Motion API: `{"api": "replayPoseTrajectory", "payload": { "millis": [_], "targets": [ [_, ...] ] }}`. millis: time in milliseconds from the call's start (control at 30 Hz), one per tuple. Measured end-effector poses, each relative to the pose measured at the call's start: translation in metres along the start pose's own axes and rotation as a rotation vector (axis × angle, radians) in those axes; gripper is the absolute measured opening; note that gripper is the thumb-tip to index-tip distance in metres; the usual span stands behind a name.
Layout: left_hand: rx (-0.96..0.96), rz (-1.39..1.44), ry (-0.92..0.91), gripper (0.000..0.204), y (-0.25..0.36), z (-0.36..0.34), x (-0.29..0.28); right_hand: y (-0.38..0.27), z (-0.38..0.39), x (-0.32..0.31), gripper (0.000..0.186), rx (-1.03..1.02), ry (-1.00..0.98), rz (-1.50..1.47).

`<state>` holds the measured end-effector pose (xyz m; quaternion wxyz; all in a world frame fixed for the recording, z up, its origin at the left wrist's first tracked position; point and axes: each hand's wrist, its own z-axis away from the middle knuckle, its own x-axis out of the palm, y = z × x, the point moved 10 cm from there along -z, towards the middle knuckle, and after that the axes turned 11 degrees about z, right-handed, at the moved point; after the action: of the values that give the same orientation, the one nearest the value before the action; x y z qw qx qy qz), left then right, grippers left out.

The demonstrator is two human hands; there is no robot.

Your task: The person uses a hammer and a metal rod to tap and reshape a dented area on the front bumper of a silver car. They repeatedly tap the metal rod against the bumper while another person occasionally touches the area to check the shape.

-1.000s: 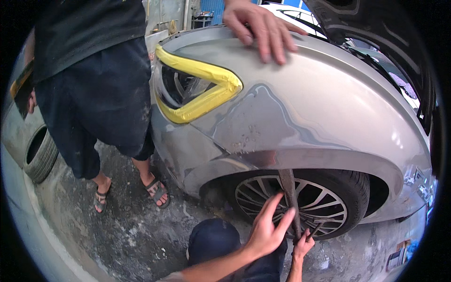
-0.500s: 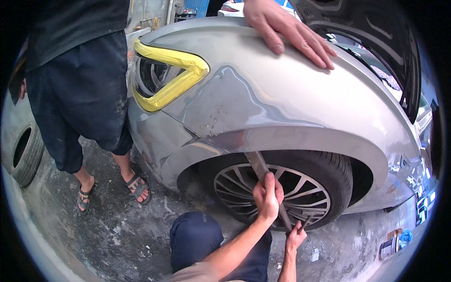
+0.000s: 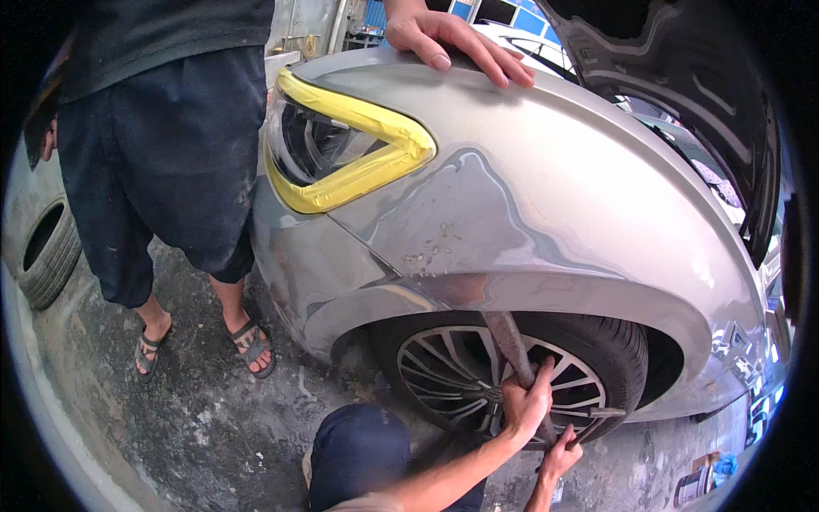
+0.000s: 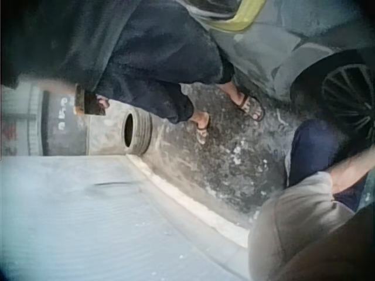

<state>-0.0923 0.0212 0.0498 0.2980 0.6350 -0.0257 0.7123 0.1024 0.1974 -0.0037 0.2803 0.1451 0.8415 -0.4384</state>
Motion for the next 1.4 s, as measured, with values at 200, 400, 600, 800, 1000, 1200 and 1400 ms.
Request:
{"api": "replayPoseTrajectory", "payload": {
  "millis": [200,400,600,800,1000,1200,1400],
  "targets": [
    [0.1,-0.058,0.03,0.044,0.015,-0.01,0.009,-0.015,-0.02,0.004,0.041,-0.058,0.012,-0.034],
    [0.06,0.011,0.074,0.038,0.009,-0.01,0.014,-0.005,-0.027,0.0,0.045,-0.092,0.114,-0.116],
    [0.028,0.021,-0.022,0.038,0.007,-0.018,0.021,-0.002,-0.042,0.001,0.043,-0.09,0.052,-0.071],
    [0.02,0.1,-0.011,0.039,0.005,-0.015,0.027,-0.002,-0.05,-0.016,0.043,-0.123,0.111,0.017],
    [0.013,0.149,0.043,0.038,0.009,-0.012,0.037,-0.021,-0.063,-0.027,0.041,-0.186,0.074,-0.014],
    [-0.067,0.195,-0.057,0.037,-0.003,-0.016,0.05,-0.032,-0.081,-0.04,0.039,-0.245,0.121,-0.058],
    [-0.028,0.031,-0.072,0.032,0.009,-0.016,0.032,-0.024,-0.048,-0.021,0.038,-0.196,0.1,-0.02]
  ]
}}
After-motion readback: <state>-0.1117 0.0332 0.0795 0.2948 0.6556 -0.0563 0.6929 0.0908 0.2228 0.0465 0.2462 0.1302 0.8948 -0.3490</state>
